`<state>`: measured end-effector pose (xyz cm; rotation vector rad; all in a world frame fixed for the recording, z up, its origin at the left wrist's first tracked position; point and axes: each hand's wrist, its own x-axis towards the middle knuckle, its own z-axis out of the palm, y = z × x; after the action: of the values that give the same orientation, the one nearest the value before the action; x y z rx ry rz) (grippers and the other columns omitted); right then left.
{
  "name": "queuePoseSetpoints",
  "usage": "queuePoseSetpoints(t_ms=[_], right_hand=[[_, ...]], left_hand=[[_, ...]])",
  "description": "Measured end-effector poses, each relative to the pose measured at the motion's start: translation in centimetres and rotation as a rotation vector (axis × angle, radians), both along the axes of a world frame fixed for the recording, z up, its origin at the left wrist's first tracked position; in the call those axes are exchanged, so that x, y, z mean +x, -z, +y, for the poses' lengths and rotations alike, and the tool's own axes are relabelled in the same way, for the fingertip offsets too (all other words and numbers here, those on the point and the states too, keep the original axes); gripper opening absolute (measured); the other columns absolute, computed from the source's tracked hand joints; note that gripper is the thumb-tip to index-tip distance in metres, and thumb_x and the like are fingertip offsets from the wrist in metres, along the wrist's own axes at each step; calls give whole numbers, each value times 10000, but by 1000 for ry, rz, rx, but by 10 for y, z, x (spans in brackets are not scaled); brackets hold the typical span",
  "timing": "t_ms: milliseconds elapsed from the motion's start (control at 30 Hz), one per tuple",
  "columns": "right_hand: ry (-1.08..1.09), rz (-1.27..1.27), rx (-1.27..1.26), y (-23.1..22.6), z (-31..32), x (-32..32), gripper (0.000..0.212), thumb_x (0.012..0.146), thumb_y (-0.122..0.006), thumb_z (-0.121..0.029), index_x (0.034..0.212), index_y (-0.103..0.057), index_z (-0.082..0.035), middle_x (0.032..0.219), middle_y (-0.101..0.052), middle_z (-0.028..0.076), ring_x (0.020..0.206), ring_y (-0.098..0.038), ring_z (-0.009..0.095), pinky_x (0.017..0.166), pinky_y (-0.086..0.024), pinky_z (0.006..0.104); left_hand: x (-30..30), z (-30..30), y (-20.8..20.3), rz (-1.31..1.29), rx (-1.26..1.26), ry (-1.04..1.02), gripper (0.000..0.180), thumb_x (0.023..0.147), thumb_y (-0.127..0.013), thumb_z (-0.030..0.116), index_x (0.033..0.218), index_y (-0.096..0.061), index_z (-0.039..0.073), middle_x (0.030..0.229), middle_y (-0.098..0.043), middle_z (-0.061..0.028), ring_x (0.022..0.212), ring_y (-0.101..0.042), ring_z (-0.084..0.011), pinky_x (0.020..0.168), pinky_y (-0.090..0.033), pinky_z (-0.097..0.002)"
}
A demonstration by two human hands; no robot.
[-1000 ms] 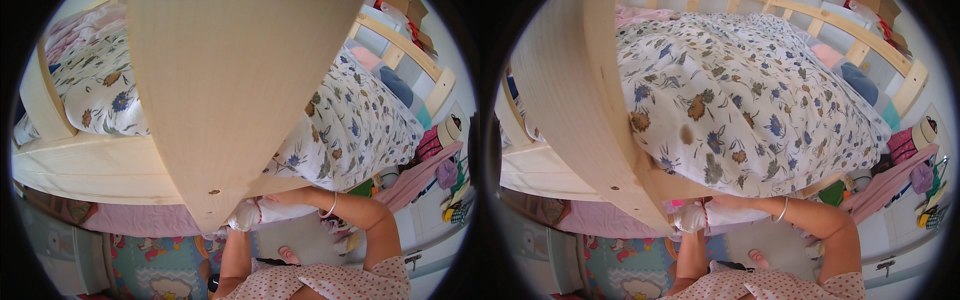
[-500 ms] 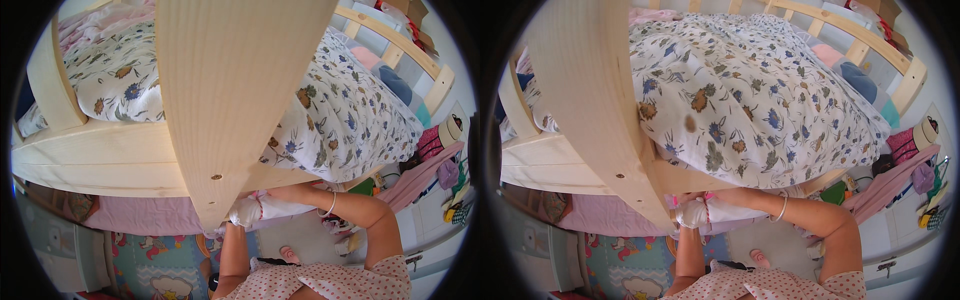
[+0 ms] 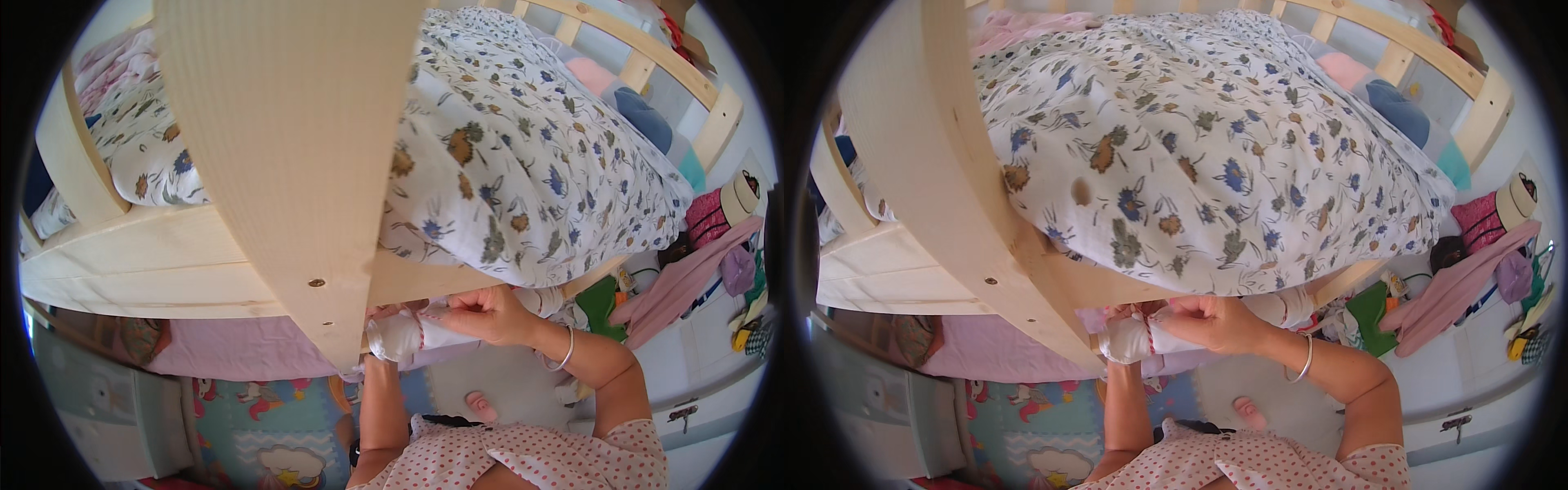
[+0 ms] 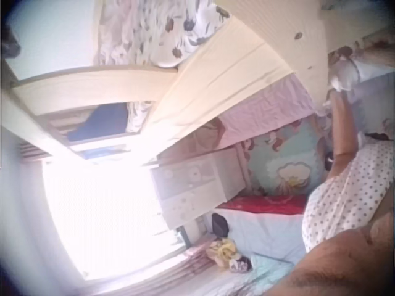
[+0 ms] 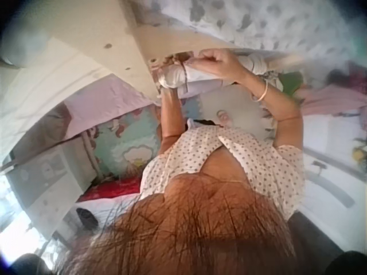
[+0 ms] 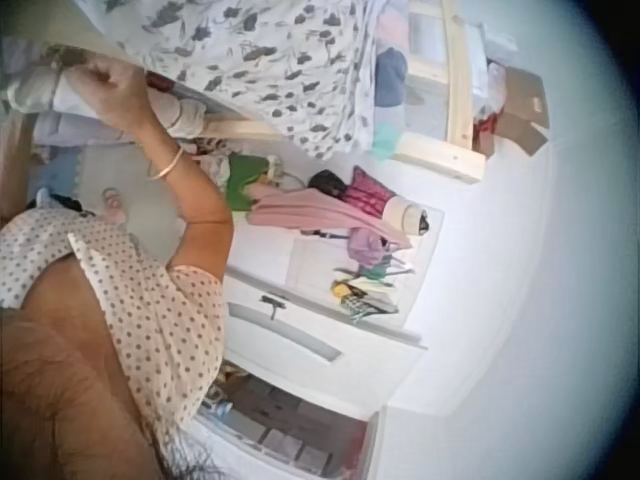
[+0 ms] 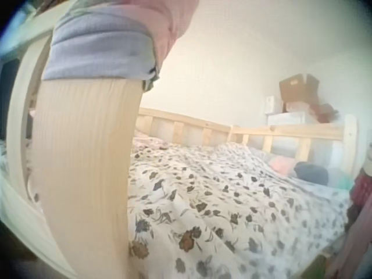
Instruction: The person ties a white bedsheet to the wooden frame of a bunk bed using a pink string. They wrap the string around the sheet and frame, tie knots, and use scissors to cut the excess string. The person repeats this process for multiple attachment points on the bed frame.
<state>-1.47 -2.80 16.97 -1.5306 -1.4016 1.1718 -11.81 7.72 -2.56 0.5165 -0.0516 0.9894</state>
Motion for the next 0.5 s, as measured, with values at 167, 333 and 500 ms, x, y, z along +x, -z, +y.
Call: queuePoseSetpoints(t_ms=[167, 333, 500], right_hand=[[44, 104, 142, -1, -16, 3, 193, 796, -568, 11, 609, -523, -5, 575, -424, -55, 530, -359, 17, 462, -274, 213], [246, 281, 211, 23, -26, 11, 135, 803, -563, 24, 669, -577, 14, 628, -527, -10, 557, -433, 27, 493, -343, 202], [208, -124, 439, 17, -1, -1, 149, 862, -565, -70, 971, -617, 17, 818, -630, 58, 738, -567, 99, 640, -441, 247]], left_hand=[[-5, -4, 4, 91, 66, -20, 97, 814, -586, 121, 791, -530, 45, 758, -515, -41, 719, -469, -157, 669, -408, -300], [-12, -11, -1, -41, -13, 175, 53, 823, -570, 64, 866, -578, 35, 799, -583, -48, 717, -572, -151, 602, -474, -250], [-16, -37, -7, 637, 404, -107, 141, 872, -517, 138, 919, -583, 22, 896, -575, -46, 728, -543, -120, 581, -473, -216]])
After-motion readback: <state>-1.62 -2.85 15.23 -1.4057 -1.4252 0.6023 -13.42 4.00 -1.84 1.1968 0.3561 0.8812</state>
